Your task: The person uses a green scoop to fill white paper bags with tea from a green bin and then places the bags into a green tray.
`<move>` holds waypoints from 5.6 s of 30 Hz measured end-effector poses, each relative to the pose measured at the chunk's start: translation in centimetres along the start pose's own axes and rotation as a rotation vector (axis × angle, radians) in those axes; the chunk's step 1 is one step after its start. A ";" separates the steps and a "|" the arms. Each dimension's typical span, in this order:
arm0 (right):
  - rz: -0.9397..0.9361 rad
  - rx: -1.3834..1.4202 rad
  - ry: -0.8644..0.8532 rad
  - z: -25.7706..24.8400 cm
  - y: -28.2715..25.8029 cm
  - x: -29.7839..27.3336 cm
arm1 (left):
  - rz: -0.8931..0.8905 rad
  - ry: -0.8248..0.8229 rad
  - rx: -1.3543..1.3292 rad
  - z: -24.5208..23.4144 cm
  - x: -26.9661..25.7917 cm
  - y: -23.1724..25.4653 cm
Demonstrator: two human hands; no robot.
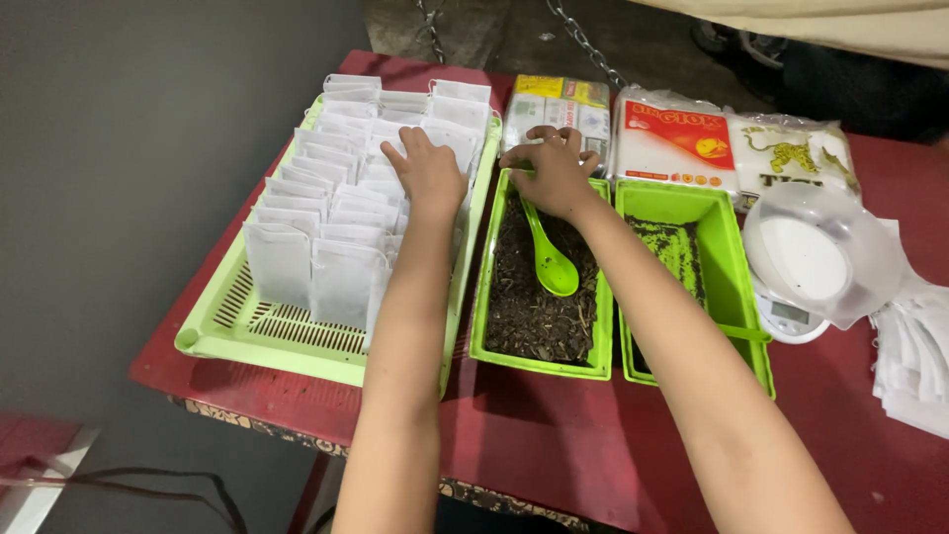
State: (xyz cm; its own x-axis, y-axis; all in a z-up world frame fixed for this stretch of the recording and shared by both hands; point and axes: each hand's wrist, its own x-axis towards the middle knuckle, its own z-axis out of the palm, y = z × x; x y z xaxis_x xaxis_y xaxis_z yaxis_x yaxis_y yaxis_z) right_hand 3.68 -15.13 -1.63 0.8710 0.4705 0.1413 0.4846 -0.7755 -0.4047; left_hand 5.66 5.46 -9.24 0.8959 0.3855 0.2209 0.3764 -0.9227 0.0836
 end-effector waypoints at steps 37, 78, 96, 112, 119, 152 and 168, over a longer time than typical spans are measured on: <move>0.122 -0.060 0.031 4.7 -3.3 6.3 | -0.206 -0.014 -0.352 -5.6 0.4 -3.6; -0.062 0.077 0.678 -12.7 19.4 -15.9 | 0.652 -0.138 -0.532 -10.2 -13.4 28.8; 0.415 -0.048 0.674 -16.0 39.9 -30.3 | 0.930 -0.090 -0.610 -6.4 -20.8 44.8; 0.919 -0.151 0.085 -12.0 43.5 -28.6 | 0.965 0.137 -0.149 -0.1 -25.9 53.5; 0.679 -0.146 0.482 -13.5 43.1 -29.0 | 0.852 -0.025 -0.531 -5.9 -24.1 51.0; -0.097 0.076 0.220 -15.0 2.9 -19.0 | 0.256 -0.201 -0.722 -14.1 -15.8 15.4; -0.305 -0.395 0.412 -11.0 2.3 -18.0 | 0.297 -0.384 -0.733 -15.9 -15.1 12.3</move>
State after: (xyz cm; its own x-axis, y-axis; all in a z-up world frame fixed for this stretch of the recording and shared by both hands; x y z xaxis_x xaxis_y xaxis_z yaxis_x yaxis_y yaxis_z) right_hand -10.04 -30.01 4.88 0.6111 0.5552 0.5642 0.6400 -0.7660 0.0606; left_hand -7.00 -11.79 3.89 0.9999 -0.0170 0.0018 -0.0133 -0.7075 0.7066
